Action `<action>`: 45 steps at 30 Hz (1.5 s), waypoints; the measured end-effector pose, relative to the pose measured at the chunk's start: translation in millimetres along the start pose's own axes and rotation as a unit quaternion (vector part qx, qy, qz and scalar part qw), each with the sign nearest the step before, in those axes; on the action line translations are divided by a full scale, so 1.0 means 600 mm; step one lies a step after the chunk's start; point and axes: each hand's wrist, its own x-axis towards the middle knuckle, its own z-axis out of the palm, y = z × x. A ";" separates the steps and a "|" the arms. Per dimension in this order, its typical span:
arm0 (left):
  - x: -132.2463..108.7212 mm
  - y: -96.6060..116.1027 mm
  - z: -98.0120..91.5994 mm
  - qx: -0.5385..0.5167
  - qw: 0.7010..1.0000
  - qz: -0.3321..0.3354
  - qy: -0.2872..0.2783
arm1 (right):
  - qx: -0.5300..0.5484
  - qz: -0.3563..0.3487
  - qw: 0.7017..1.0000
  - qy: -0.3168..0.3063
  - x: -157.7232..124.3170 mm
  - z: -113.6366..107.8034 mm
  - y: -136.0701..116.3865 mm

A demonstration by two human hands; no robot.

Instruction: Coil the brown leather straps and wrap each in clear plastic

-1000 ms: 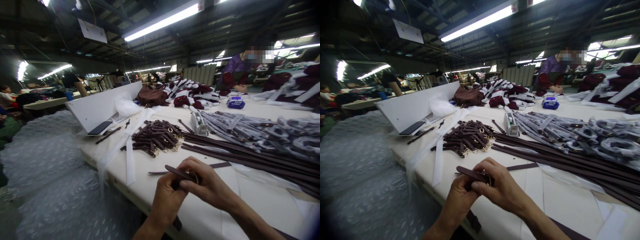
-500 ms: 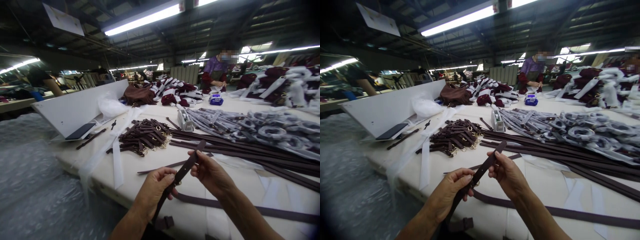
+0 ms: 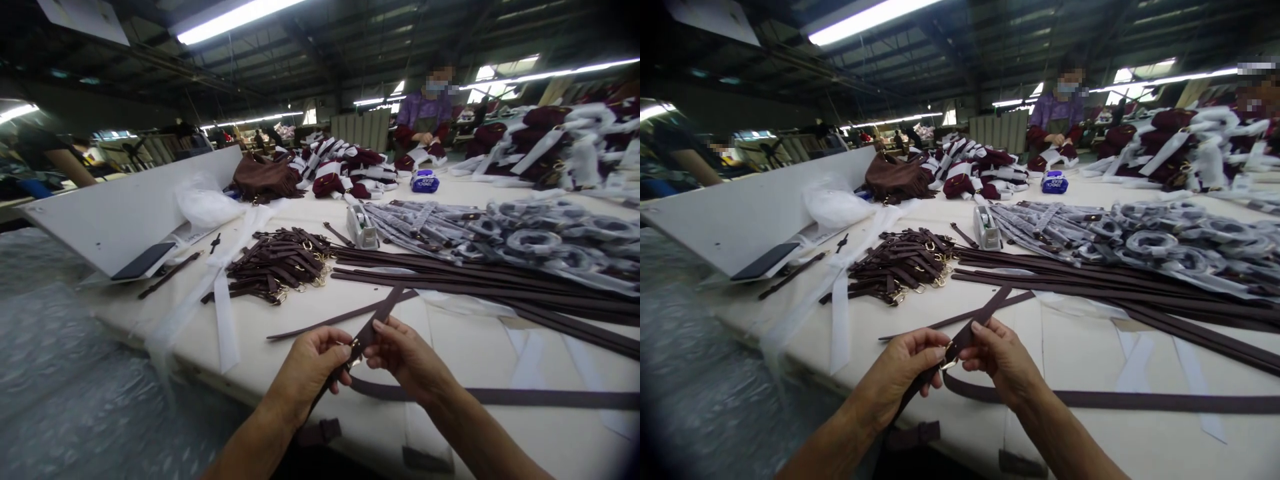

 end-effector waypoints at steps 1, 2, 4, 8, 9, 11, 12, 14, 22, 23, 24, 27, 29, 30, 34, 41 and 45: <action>0.001 0.000 0.000 -0.006 1.000 -0.002 0.003 | 0.011 0.006 1.000 0.012 0.001 -0.002 0.001; 0.003 -0.001 0.000 -0.009 1.000 -0.003 0.003 | 0.019 0.011 1.000 0.019 0.002 -0.004 0.002; 0.005 -0.002 0.001 -0.007 1.000 -0.004 -0.004 | 0.026 0.014 0.999 0.021 0.005 -0.008 0.002; 0.011 -0.003 0.004 0.018 1.000 -0.005 -0.007 | 0.007 -0.003 1.000 0.011 0.005 -0.012 0.004; 0.012 -0.003 0.005 0.024 1.000 -0.009 -0.006 | -0.002 -0.011 1.000 0.010 0.004 -0.013 0.004; 0.014 -0.002 0.006 0.035 0.999 -0.015 -0.009 | -0.021 -0.028 0.999 0.011 0.001 -0.013 0.005; 0.015 -0.001 0.006 0.040 0.999 -0.016 -0.011 | -0.031 -0.036 0.999 0.011 0.000 -0.013 0.006; 0.017 -0.001 0.007 0.046 0.999 -0.013 -0.015 | -0.049 -0.051 0.997 0.010 -0.003 -0.014 0.007; 0.018 -0.002 0.009 0.084 0.996 -0.008 -0.011 | -0.241 -0.161 0.957 0.029 -0.028 -0.008 0.000; 0.019 -0.003 0.010 0.096 0.995 -0.007 -0.015 | -0.297 -0.197 0.933 0.038 -0.034 -0.005 0.000; 0.020 -0.004 0.011 0.109 0.994 -0.004 -0.020 | -0.362 -0.242 0.899 0.043 -0.041 -0.002 0.001; 0.030 -0.003 0.016 0.161 0.986 0.029 -0.037 | -0.536 -0.407 0.739 0.028 -0.055 0.007 0.008; 0.038 0.006 0.019 0.197 0.977 0.053 -0.055 | -0.586 -0.475 0.657 0.011 -0.056 0.009 0.011; 0.040 0.014 0.021 0.215 0.973 0.064 -0.061 | -0.589 -0.479 0.651 0.016 -0.053 0.007 0.010; 0.014 0.034 0.031 0.328 0.918 0.217 0.051 | -0.472 -0.340 0.807 0.107 -0.028 -0.010 -0.009; -0.022 -0.081 0.050 0.258 0.940 0.199 0.104 | -0.353 -0.247 0.884 0.180 -0.009 -0.022 -0.010; 0.027 -0.109 0.056 0.068 0.972 0.202 0.099 | -0.387 -0.250 0.887 0.033 -0.021 -0.005 0.007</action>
